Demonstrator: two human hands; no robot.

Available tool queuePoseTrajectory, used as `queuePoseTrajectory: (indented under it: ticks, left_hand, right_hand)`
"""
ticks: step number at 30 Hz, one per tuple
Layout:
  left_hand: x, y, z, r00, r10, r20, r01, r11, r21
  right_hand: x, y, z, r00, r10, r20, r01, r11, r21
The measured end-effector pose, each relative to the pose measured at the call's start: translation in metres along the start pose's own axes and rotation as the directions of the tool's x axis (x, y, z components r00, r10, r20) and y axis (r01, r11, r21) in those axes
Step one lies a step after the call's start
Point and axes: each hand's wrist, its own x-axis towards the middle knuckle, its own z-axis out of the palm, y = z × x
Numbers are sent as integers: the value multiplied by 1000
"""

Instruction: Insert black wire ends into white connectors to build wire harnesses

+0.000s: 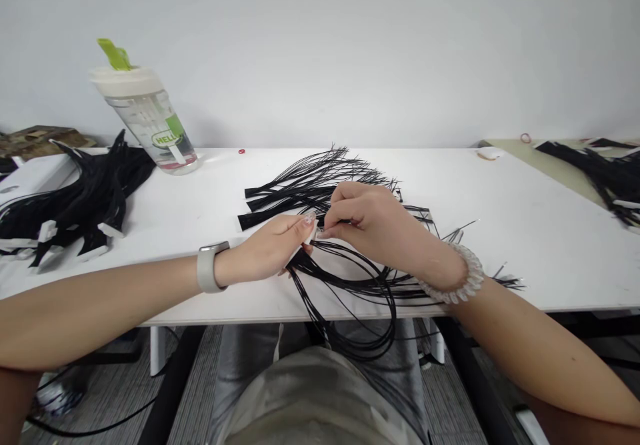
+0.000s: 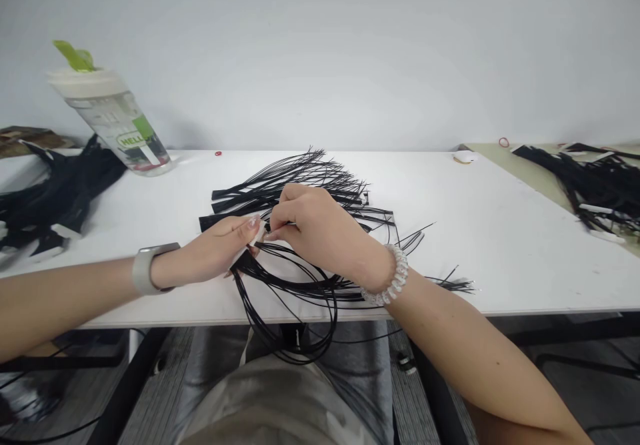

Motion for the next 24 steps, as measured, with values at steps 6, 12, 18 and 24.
queuePoseTrajectory:
  ticks: [6, 12, 18, 24]
  left_hand:
    - [0, -1, -2, 1000, 16, 23, -17, 999, 37]
    - [0, -3, -2, 999, 37, 23, -38, 997, 69]
    - [1, -5, -2, 999, 36, 33, -37, 999, 30]
    - [2, -4, -1, 998, 54, 45, -56, 997, 44]
  right_hand:
    - [1, 1, -1, 999, 37, 2, -37, 999, 22]
    - [1, 1, -1, 999, 47, 20, -48, 998, 37]
    - [1, 2, 0, 999, 30, -17, -30, 999, 17]
    - [1, 2, 2, 999, 40, -25, -41, 999, -30]
